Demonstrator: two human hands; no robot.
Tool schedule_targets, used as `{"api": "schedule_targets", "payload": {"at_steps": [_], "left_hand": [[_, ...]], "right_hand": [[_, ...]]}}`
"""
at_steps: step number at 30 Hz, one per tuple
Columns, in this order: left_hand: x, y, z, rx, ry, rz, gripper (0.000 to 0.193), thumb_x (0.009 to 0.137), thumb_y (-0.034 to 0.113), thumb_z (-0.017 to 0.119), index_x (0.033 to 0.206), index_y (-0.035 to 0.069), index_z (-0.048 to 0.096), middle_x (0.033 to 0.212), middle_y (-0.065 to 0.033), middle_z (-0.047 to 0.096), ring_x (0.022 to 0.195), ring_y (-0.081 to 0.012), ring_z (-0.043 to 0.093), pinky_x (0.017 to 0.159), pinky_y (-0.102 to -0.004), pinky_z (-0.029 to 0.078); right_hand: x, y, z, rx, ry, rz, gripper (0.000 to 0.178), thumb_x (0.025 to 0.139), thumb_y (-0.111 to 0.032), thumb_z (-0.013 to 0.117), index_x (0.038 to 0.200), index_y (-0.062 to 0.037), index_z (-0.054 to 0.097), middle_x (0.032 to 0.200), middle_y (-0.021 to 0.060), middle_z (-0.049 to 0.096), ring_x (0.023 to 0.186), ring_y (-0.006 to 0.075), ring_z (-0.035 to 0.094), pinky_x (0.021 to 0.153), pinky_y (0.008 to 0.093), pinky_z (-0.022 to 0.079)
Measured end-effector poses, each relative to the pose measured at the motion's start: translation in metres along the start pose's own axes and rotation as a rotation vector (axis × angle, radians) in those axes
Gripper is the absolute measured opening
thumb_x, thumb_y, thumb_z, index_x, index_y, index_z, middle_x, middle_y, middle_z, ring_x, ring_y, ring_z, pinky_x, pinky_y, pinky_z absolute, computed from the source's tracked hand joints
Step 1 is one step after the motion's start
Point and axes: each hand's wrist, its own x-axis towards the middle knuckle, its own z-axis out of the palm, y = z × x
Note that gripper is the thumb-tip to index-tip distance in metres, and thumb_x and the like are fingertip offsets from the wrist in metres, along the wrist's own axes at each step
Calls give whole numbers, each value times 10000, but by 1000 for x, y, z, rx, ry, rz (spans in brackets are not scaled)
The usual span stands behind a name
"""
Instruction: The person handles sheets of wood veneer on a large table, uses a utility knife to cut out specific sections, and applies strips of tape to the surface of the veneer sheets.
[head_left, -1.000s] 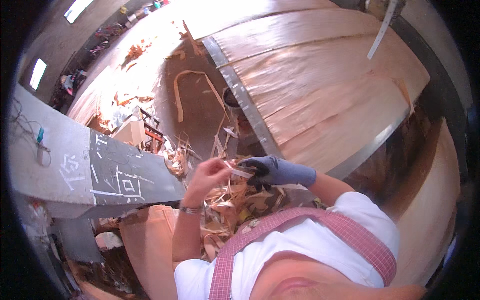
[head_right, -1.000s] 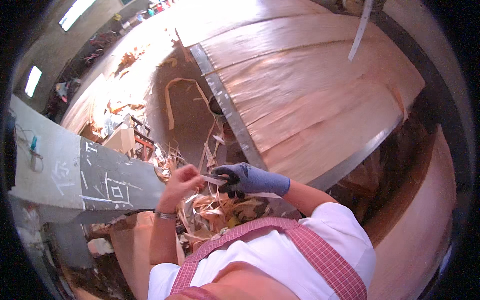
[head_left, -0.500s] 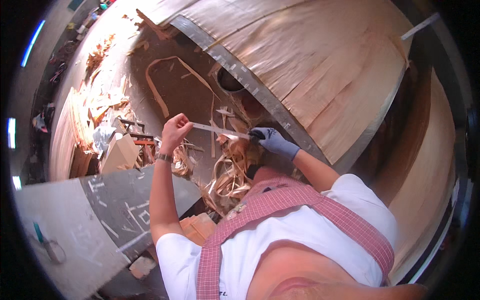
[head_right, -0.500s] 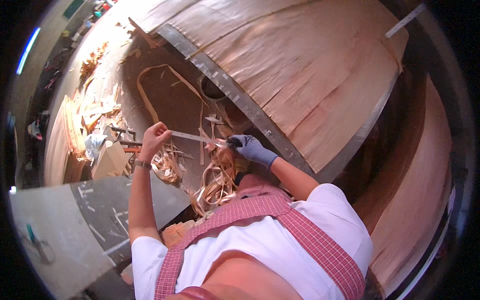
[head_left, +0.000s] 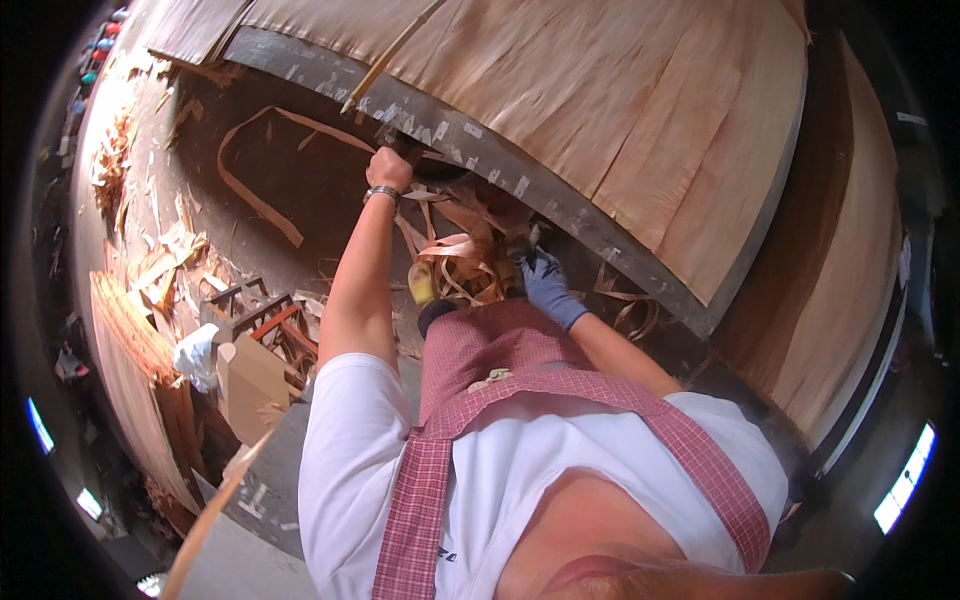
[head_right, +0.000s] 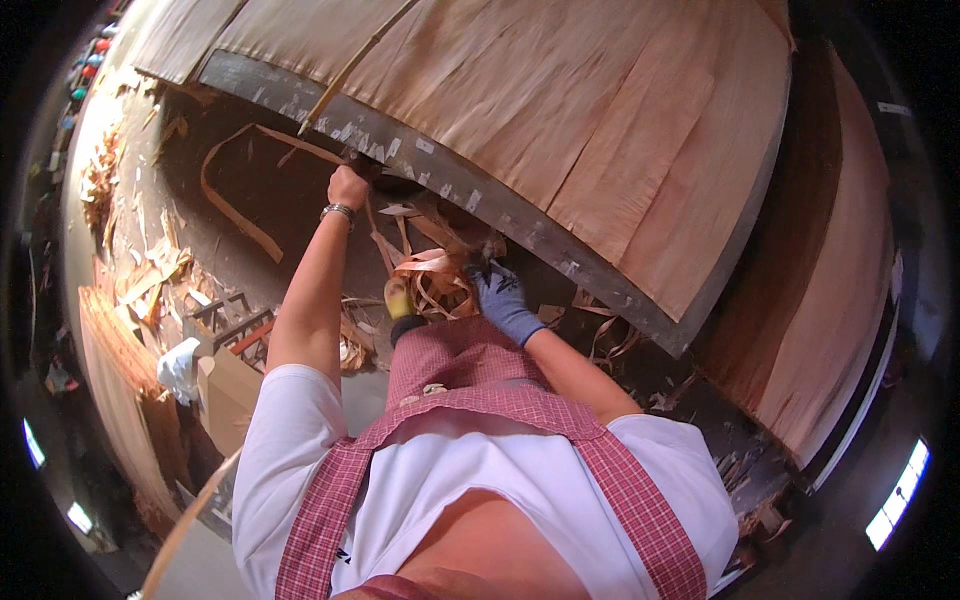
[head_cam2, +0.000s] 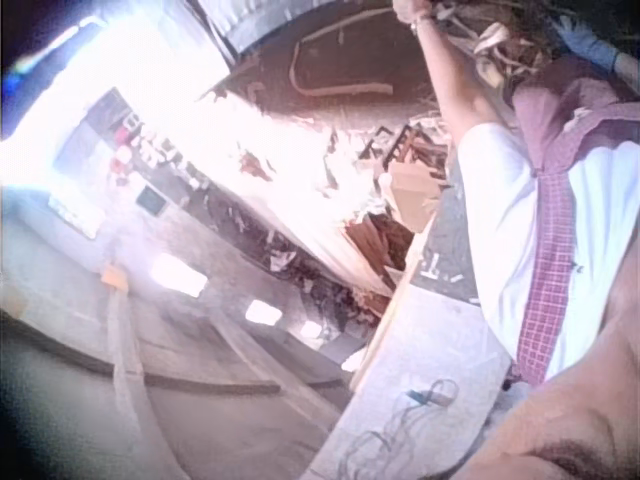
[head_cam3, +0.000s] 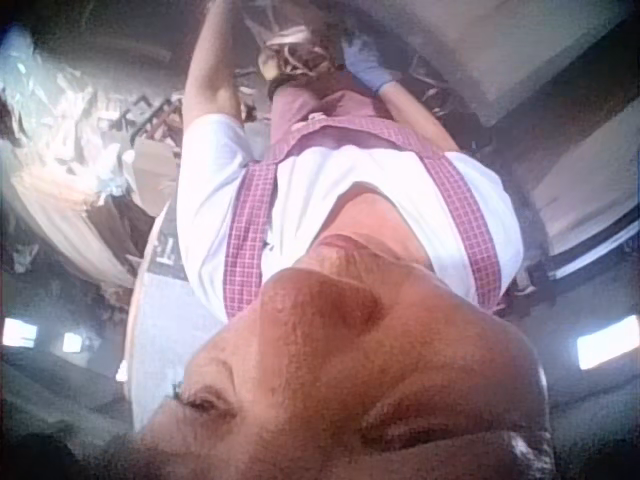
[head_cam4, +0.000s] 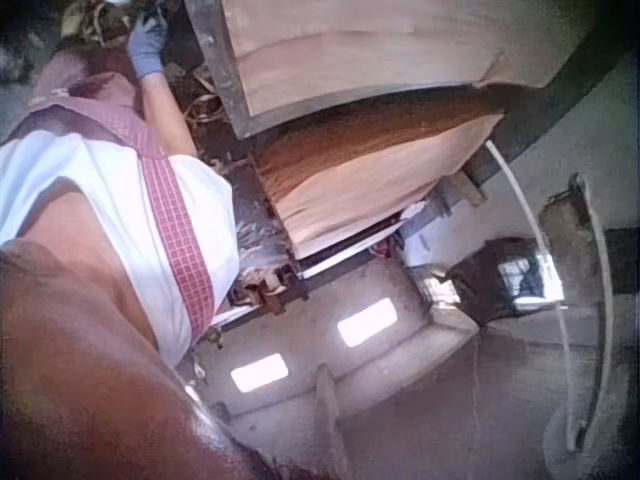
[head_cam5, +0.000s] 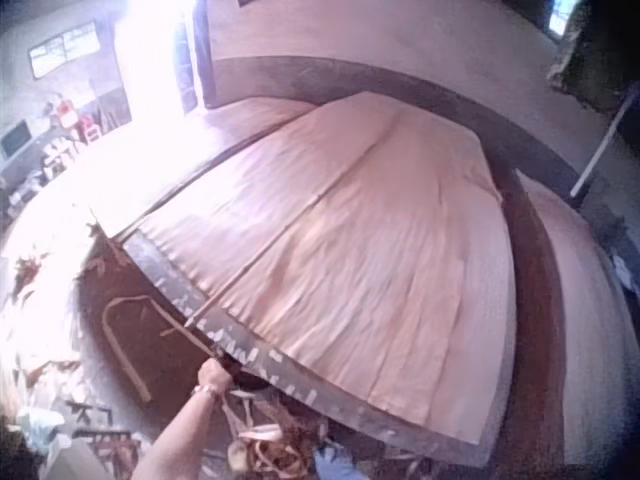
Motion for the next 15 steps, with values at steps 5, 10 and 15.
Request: {"api": "schedule_targets", "payload": {"at_steps": [5, 10, 15], "left_hand": [[30, 4, 8, 196, -57, 113, 424, 821, 532, 577, 1058, 213, 721, 1105, -104, 686, 1038, -313, 647, 857, -466, 504], [38, -1, 5, 285, -104, 155, 395, 823, 507, 578, 1042, 212, 723, 1109, -94, 687, 1047, -298, 646, 869, -476, 485], [37, -3, 5, 200, -125, 238, 354, 831, 452, 597, 1009, 175, 729, 1063, -110, 694, 1001, -315, 653, 838, -485, 481]], "right_hand": [[97, -45, 94, 1621, 186, 279, 355, 927, -323, 620, 1161, -58, 594, 1034, 81, 627, 883, 224, 592, 782, 341, 484], [145, -99, 114, 1076, 575, 380, 362, 946, -292, 569, 1203, -37, 567, 1125, 82, 601, 955, 218, 566, 844, 321, 468], [188, -98, 147, 962, 850, 216, 480, 896, -350, 641, 1226, -15, 547, 1167, 110, 610, 1024, 261, 568, 923, 340, 461]]}}
